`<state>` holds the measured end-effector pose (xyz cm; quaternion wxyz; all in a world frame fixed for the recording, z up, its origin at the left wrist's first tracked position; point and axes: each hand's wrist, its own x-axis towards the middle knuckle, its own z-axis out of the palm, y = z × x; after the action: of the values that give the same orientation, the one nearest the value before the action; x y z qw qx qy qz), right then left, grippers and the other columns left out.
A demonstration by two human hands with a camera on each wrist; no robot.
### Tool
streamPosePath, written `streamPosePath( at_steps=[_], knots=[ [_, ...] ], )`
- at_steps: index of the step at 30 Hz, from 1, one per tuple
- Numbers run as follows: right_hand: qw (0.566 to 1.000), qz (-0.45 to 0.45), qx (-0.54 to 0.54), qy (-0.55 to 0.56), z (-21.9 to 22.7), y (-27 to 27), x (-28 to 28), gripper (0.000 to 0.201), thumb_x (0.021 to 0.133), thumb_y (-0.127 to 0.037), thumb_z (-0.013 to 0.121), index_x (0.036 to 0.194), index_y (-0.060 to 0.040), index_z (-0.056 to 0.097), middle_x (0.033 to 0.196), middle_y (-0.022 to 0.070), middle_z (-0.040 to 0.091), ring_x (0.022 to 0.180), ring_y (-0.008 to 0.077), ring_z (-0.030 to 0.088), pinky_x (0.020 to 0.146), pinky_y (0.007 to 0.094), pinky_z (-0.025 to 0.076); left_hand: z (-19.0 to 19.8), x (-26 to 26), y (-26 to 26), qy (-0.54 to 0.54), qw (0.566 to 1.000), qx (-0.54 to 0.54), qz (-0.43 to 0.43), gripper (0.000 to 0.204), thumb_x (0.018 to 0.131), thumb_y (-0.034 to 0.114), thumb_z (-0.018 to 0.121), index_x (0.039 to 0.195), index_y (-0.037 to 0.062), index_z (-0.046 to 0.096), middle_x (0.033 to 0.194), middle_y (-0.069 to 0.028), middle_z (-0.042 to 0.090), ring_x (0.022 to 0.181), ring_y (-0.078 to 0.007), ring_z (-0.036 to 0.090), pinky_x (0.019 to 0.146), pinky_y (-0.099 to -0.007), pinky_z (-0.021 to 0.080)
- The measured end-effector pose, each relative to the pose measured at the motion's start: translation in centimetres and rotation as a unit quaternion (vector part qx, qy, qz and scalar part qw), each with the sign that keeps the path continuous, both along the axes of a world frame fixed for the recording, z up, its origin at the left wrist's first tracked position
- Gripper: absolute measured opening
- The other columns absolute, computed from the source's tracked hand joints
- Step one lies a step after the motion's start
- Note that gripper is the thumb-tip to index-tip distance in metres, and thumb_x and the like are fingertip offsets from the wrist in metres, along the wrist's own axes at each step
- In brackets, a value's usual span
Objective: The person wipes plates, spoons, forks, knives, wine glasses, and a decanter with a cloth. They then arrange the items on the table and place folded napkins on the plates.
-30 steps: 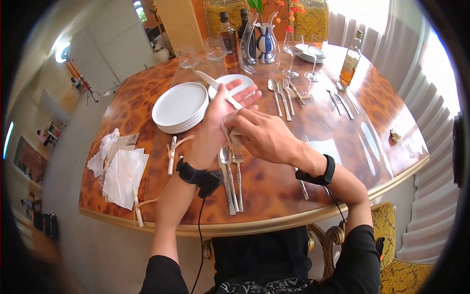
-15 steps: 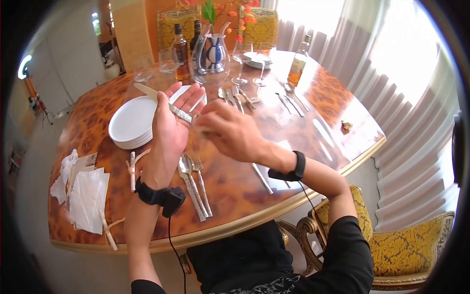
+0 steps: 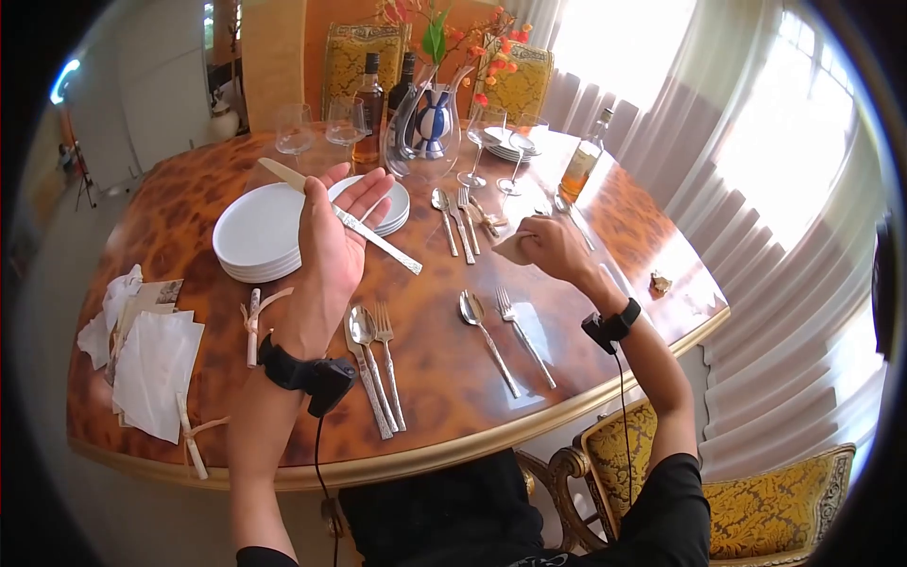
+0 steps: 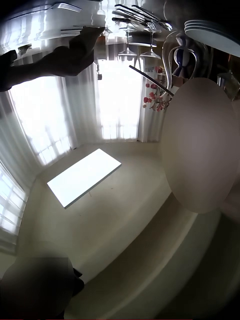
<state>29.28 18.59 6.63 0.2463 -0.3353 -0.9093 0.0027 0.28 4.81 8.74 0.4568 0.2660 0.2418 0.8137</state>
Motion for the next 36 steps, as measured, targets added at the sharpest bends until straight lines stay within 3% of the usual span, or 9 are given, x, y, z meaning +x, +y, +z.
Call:
streamPosePath(
  at_steps=[5, 7, 10, 13, 16, 19, 28, 33, 36],
  knots=[
    [0.994, -0.086, -0.063, 0.036, -1.2, 3.7, 1.5, 0.024, 0.079, -0.018, 0.052, 0.087, -0.0011, 0.066, 0.077, 0.0221, 0.064, 0.075, 0.0382, 0.064, 0.067, 0.0452, 0.049, -1.1, 0.6, 0.6, 0.008, 1.000, -0.021, -0.015, 0.049, 0.106, 0.043, 0.019, 0.123, 0.0041, 0.042, 0.121, -0.0278, 0.057, 0.115, -0.0354, 0.059, 0.099, -0.0454, 0.050],
    [0.985, -0.084, -0.130, -0.070, -2.5, 4.4, 1.4, 0.031, 0.080, -0.025, 0.057, 0.100, -0.0026, 0.066, 0.094, 0.0229, 0.067, 0.087, 0.0375, 0.065, 0.076, 0.0432, 0.050, -1.2, 0.9, 0.5, 0.015, 0.999, -0.029, -0.019, 0.049, 0.106, 0.044, 0.019, 0.123, 0.0039, 0.042, 0.121, -0.0278, 0.057, 0.115, -0.0352, 0.059, 0.098, -0.0452, 0.050],
    [0.990, -0.027, 0.080, -0.116, -4.3, 1.9, 0.1, 0.060, 0.086, -0.037, 0.065, 0.136, -0.0067, 0.049, 0.139, 0.0216, 0.046, 0.124, 0.0370, 0.050, 0.104, 0.0410, 0.040, -1.5, 1.8, 0.1, 0.026, 0.998, -0.047, -0.034, 0.050, 0.106, 0.044, 0.019, 0.124, 0.0035, 0.042, 0.121, -0.0277, 0.057, 0.114, -0.0346, 0.059, 0.098, -0.0446, 0.050],
    [0.965, 0.164, -0.185, 0.089, -2.2, -4.3, -4.7, 0.051, 0.100, -0.037, 0.049, 0.137, -0.0027, 0.045, 0.128, 0.0214, 0.055, 0.121, 0.0290, 0.054, 0.103, 0.0388, 0.042, -2.2, 2.8, 0.4, 0.034, 0.998, -0.030, -0.050, 0.050, 0.105, 0.045, 0.020, 0.125, 0.0031, 0.040, 0.118, -0.0276, 0.058, 0.112, -0.0345, 0.061, 0.096, -0.0438, 0.050],
    [0.812, 0.225, -0.507, 0.180, 0.0, -11.8, -7.2, 0.050, 0.106, -0.038, 0.035, 0.137, -0.0001, 0.045, 0.106, 0.0121, 0.064, 0.100, 0.0179, 0.062, 0.091, 0.0329, 0.048, -2.7, 4.5, -0.1, 0.043, 0.997, 0.001, -0.057, 0.053, 0.105, 0.048, 0.024, 0.127, 0.0028, 0.039, 0.115, -0.0261, 0.060, 0.109, -0.0336, 0.062, 0.095, -0.0427, 0.050],
    [0.807, 0.168, -0.542, 0.165, -0.4, -13.7, -7.2, 0.041, 0.105, -0.036, 0.038, 0.115, 0.0000, 0.055, 0.068, 0.0001, 0.049, 0.060, 0.0092, 0.055, 0.054, 0.0249, 0.044, -2.8, 5.6, -1.6, 0.102, 0.990, 0.001, -0.094, 0.056, 0.104, 0.050, 0.029, 0.133, 0.0036, 0.038, 0.115, -0.0212, 0.062, 0.107, -0.0288, 0.063, 0.096, -0.0403, 0.047],
    [0.836, -0.020, -0.451, 0.312, 1.7, -9.3, 7.7, 0.031, 0.105, -0.026, 0.039, 0.105, -0.0008, 0.058, 0.062, -0.0071, 0.034, 0.050, 0.0033, 0.031, 0.044, 0.0203, 0.026, -0.1, 3.9, -2.3, 0.216, 0.971, -0.080, -0.065, 0.049, 0.094, 0.030, 0.053, 0.136, 0.0066, 0.042, 0.125, -0.0126, 0.061, 0.116, -0.0199, 0.056, 0.097, -0.0346, 0.040],
    [0.893, -0.195, -0.347, 0.209, -0.7, -6.6, 17.5, 0.028, 0.103, -0.022, 0.041, 0.097, 0.0001, 0.057, 0.056, -0.0065, 0.034, 0.044, 0.0038, 0.031, 0.039, 0.0214, 0.026, 0.7, 0.1, -1.7, 0.184, 0.982, -0.034, -0.027, 0.032, 0.093, 0.025, 0.052, 0.120, 0.0075, 0.054, 0.115, -0.0106, 0.065, 0.106, -0.0200, 0.061, 0.090, -0.0336, 0.044],
    [0.846, -0.241, -0.431, 0.201, -4.8, -5.5, 21.6, 0.027, 0.101, -0.022, 0.044, 0.094, 0.0009, 0.057, 0.056, -0.0057, 0.037, 0.043, 0.0047, 0.033, 0.038, 0.0226, 0.027, 1.1, -0.4, -2.2, 0.193, 0.981, -0.027, -0.019, 0.029, 0.094, 0.024, 0.051, 0.117, 0.0071, 0.056, 0.112, -0.0103, 0.065, 0.103, -0.0194, 0.061, 0.088, -0.0332, 0.045]
  ],
)
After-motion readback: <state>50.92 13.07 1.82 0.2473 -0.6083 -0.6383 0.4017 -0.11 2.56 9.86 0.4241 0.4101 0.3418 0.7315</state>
